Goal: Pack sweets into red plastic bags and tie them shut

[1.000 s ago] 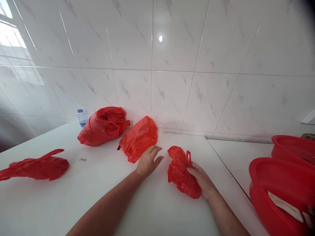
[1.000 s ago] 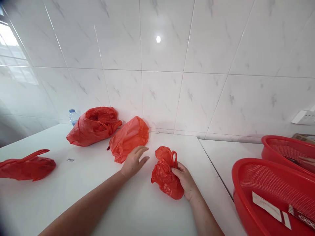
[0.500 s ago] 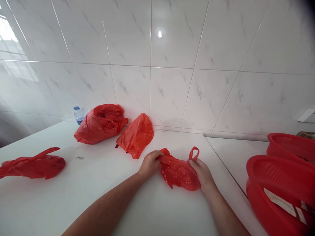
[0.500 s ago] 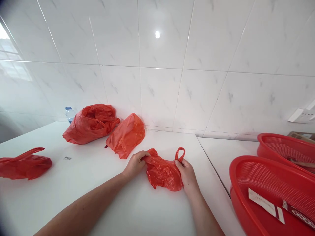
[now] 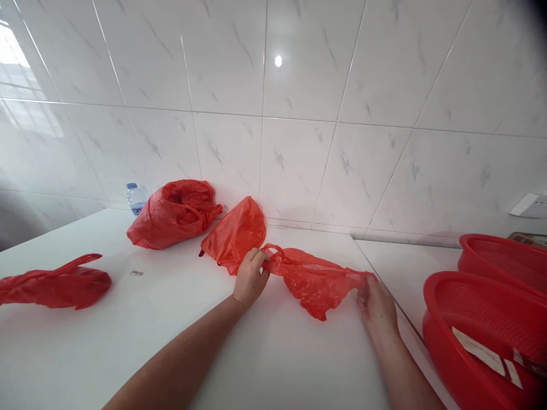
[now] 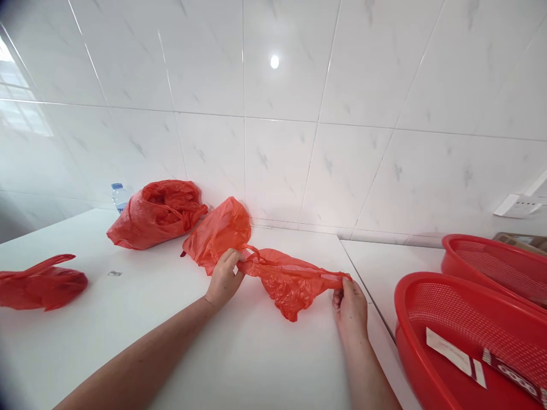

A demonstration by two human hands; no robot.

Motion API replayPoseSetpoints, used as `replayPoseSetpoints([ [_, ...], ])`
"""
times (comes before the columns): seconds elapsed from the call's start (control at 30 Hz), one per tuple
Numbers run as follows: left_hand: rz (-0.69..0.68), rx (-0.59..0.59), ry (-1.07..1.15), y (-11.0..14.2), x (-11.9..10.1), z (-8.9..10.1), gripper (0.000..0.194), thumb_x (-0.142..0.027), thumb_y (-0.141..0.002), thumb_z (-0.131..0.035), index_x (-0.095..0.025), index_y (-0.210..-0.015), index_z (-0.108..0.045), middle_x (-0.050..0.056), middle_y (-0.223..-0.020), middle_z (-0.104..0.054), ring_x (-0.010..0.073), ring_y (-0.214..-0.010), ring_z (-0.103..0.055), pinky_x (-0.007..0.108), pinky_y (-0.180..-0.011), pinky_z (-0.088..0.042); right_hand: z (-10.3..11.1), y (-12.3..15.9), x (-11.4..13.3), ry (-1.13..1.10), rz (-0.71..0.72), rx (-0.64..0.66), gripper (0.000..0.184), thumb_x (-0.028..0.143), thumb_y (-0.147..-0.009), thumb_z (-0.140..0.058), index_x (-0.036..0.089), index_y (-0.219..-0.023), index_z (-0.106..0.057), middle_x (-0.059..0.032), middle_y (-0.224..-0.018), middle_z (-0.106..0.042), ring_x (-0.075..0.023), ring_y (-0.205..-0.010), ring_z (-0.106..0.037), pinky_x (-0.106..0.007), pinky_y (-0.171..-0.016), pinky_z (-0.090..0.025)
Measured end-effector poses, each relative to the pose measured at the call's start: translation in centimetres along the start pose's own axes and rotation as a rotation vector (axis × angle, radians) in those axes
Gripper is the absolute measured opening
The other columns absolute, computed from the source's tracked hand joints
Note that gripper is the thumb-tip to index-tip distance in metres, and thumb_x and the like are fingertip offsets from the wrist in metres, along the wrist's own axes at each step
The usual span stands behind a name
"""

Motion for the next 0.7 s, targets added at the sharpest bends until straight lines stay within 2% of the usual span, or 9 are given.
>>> replayPoseSetpoints([
  [0.1,-0.059,-0.012,-0.02,0.1,-0.9,0.1,0.021,-0.002,-0.073,-0.043,-0.021,-0.079,-0.049,0.004,-0.08,-0.053,0.0176,-0.078,-0.051,0.029,-0.067,-0.045,-1.1,0.5,-1.1,0.012,-0.104,0.088,0.038,0.057,-0.069,-0.065,0.021,-0.066,-0.053,0.0057,-0.044,-0.044,-0.0065,-0.035,-0.031,-0.022,-0.033,-0.018],
  [0.13,-0.087,-0.005,-0.026,0.1,-1.3,0.1,0.02,-0.003,-0.073,-0.044,-0.021,-0.079,-0.05,0.004,-0.083,-0.055,0.0183,-0.08,-0.052,0.03,-0.069,-0.045,-1.5,0.8,-1.6,0.004,-0.166,0.116,0.042,0.062,-0.069,-0.063,0.021,-0.068,-0.055,0.0046,-0.046,-0.047,-0.0068,-0.035,-0.033,-0.022,-0.033,-0.02],
  [0.2,-0.152,0.027,-0.033,0.2,-2.2,0.0,0.017,-0.005,-0.073,-0.048,-0.021,-0.078,-0.052,0.006,-0.093,-0.06,0.0201,-0.089,-0.054,0.034,-0.077,-0.045,-2.6,1.5,-2.3,-0.03,-0.274,0.182,0.048,0.069,-0.067,-0.06,0.022,-0.073,-0.06,0.0008,-0.056,-0.058,-0.0109,-0.041,-0.045,-0.024,-0.037,-0.031],
  [0.3,-0.293,0.114,-0.079,0.9,-4.2,-0.6,0.012,-0.009,-0.074,-0.054,-0.022,-0.074,-0.054,0.005,-0.115,-0.062,0.0245,-0.107,-0.052,0.041,-0.09,-0.04,-4.5,2.4,-1.8,-0.096,-0.302,0.321,0.058,0.075,-0.064,-0.057,0.022,-0.086,-0.065,-0.0074,-0.087,-0.069,-0.0242,-0.073,-0.064,-0.034,-0.057,-0.048],
  [0.4,-0.44,0.215,-0.193,1.9,-6.1,-1.8,0.009,-0.016,-0.081,-0.054,-0.022,-0.075,-0.057,0.003,-0.13,-0.056,0.0284,-0.124,-0.041,0.05,-0.101,-0.029,-5.3,2.5,-0.3,-0.2,-0.22,0.382,0.056,0.071,-0.07,-0.054,0.026,-0.102,-0.064,-0.0075,-0.108,-0.066,-0.0269,-0.098,-0.061,-0.039,-0.074,-0.049],
  [0.47,-0.474,0.27,-0.24,2.4,-6.6,-2.6,0.011,-0.021,-0.084,-0.053,-0.023,-0.076,-0.058,0.002,-0.136,-0.052,0.029,-0.13,-0.035,0.055,-0.107,-0.018,-4.7,2.2,0.3,-0.235,-0.169,0.325,0.049,0.066,-0.075,-0.053,0.029,-0.107,-0.059,-0.0047,-0.112,-0.063,-0.0247,-0.103,-0.059,-0.039,-0.079,-0.048],
  [0.57,-0.479,0.321,-0.263,2.7,-6.8,-3.3,0.013,-0.023,-0.086,-0.051,-0.022,-0.075,-0.059,0.003,-0.14,-0.048,0.0286,-0.134,-0.031,0.058,-0.109,-0.007,-1.8,1.9,1.2,0.034,-0.039,0.019,0.042,0.055,-0.077,-0.056,0.027,-0.109,-0.053,-0.0058,-0.11,-0.059,-0.0239,-0.099,-0.058,-0.038,-0.08,-0.047],
  [0.63,-0.497,0.334,-0.265,2.8,-6.9,-3.5,0.015,-0.023,-0.087,-0.051,-0.021,-0.075,-0.06,0.004,-0.14,-0.047,0.0284,-0.135,-0.029,0.059,-0.11,-0.004,-0.7,2.9,3.8,0.362,0.191,-0.191,0.041,0.048,-0.079,-0.057,0.025,-0.113,-0.049,-0.0089,-0.111,-0.055,-0.0247,-0.098,-0.055,-0.039,-0.081,-0.045],
  [0.7,-0.543,0.331,-0.259,3.0,-7.4,-3.6,0.018,-0.022,-0.088,-0.049,-0.02,-0.074,-0.061,0.004,-0.138,-0.049,0.0282,-0.136,-0.029,0.059,-0.109,-0.002,-2.4,5.0,6.9,0.636,0.533,-0.219,0.041,0.042,-0.082,-0.055,0.022,-0.116,-0.047,-0.0123,-0.112,-0.052,-0.0263,-0.101,-0.052,-0.041,-0.085,-0.043],
])
Point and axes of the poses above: each hand's wrist, its own y-axis away from the middle knuckle, its own z-axis out of the back of the hand, x = y × z, the point moved 9 cm from there along -y, towards the middle knuckle
